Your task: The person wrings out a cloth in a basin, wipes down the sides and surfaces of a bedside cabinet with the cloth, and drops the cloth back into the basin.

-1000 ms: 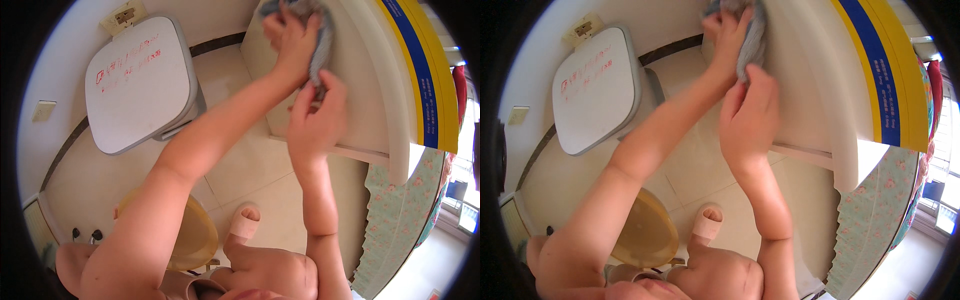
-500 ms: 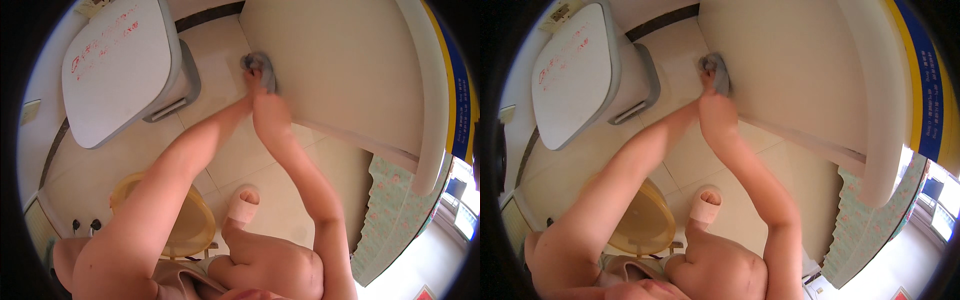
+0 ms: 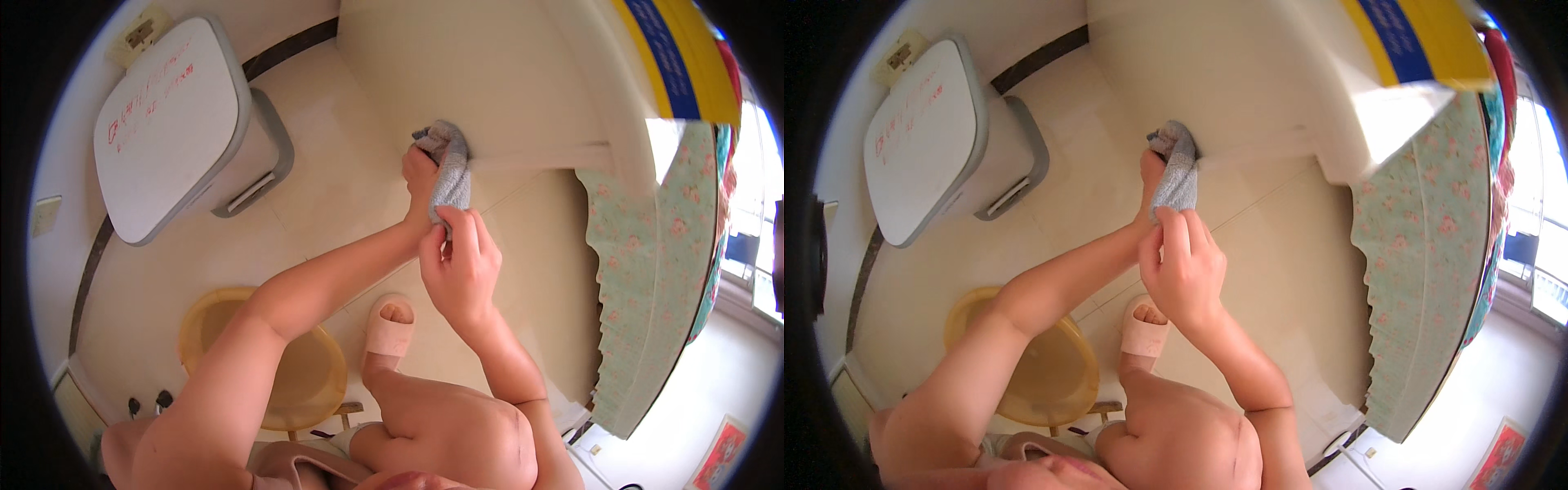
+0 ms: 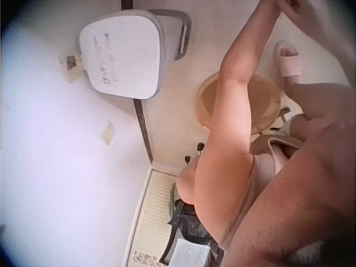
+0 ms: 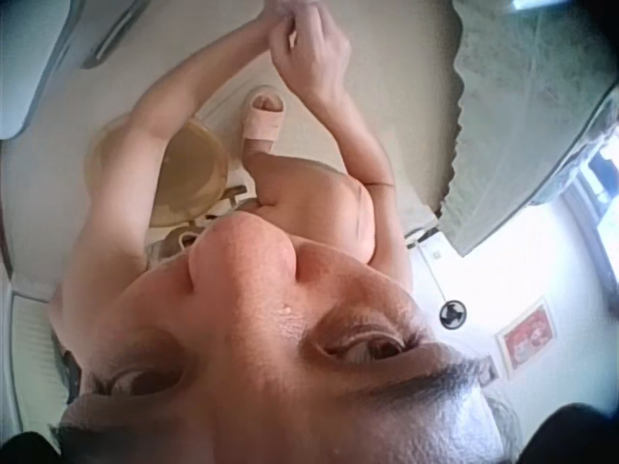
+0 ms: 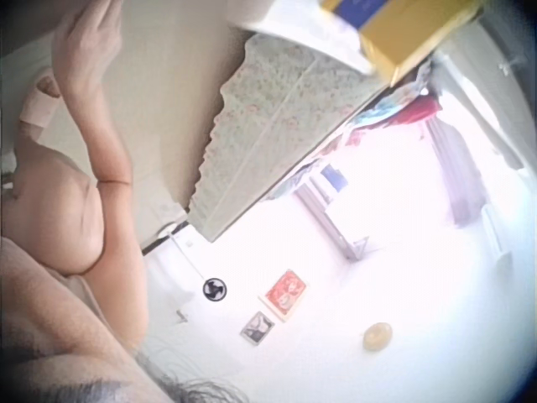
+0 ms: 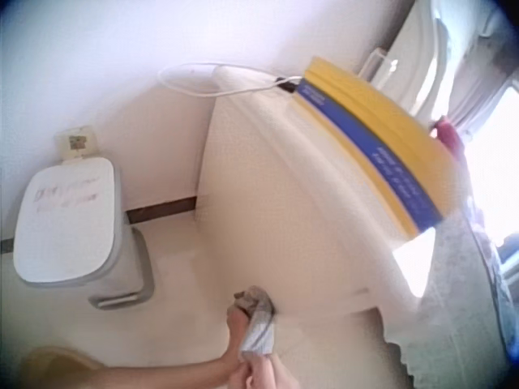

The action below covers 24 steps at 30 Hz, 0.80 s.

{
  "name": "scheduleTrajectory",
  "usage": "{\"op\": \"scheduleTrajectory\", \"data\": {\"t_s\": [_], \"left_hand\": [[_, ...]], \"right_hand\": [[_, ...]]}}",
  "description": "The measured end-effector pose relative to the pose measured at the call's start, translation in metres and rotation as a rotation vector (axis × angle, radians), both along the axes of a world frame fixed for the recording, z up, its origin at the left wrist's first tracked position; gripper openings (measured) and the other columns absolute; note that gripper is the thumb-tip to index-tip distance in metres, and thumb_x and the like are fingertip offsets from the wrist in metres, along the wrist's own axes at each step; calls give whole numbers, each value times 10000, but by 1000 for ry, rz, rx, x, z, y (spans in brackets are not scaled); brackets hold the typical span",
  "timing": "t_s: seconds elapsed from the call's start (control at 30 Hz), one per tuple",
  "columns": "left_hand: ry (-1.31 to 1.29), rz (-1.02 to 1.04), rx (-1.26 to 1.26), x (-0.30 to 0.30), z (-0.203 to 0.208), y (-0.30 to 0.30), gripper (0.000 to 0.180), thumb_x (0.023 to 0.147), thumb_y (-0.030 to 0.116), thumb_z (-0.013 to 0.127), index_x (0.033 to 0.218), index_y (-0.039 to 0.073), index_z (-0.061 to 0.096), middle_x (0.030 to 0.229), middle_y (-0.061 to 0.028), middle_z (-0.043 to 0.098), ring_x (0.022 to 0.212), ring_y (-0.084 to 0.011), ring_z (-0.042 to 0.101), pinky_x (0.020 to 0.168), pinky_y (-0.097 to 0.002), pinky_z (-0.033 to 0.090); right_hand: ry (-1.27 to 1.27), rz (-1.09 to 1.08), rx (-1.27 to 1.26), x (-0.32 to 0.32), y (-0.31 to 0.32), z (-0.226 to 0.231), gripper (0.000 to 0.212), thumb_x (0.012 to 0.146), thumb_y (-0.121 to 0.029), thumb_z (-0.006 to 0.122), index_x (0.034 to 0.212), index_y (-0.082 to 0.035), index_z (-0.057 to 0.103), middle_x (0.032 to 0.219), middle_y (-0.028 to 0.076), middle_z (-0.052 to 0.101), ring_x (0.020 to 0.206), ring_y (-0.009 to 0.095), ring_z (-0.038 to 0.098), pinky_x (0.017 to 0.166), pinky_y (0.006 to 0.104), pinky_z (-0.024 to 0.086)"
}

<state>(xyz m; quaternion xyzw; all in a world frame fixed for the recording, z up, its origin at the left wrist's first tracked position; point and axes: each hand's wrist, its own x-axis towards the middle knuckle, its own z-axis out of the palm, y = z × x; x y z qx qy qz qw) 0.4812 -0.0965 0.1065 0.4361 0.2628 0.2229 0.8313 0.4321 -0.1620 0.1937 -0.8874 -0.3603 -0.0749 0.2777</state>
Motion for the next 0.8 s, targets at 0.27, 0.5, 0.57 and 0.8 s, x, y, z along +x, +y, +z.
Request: {"op": "scheduleTrajectory", "data": {"t_s": [0.27,0.5,0.57,0.8], "left_hand": [[-253,-85,475,-3,123,17,248,867,206,602,949,18,461,899,-80,513,823,-196,501,731,-347,427],[-450,-182,624,-46,150,41,233,836,106,636,1027,19,535,901,-108,572,820,-190,548,737,-296,435],[-490,79,935,-30,169,25,256,817,106,662,1021,18,536,895,-117,568,818,-226,548,727,-313,427],[-407,105,1210,6,117,30,306,823,168,673,1000,9,480,870,-147,562,786,-322,541,714,-387,434]], "right_hand": [[-379,111,610,-7,-7,53,371,614,147,546,973,55,576,659,74,521,472,159,440,392,255,370],[-196,172,651,-32,-19,44,312,613,119,579,892,-14,538,731,87,535,639,253,532,624,378,473],[-211,120,723,-21,-33,50,286,643,100,576,903,-11,531,752,99,541,667,257,541,660,377,478],[316,-209,840,-6,-9,20,182,769,34,546,929,2,465,780,158,550,689,288,550,663,340,479]]}}
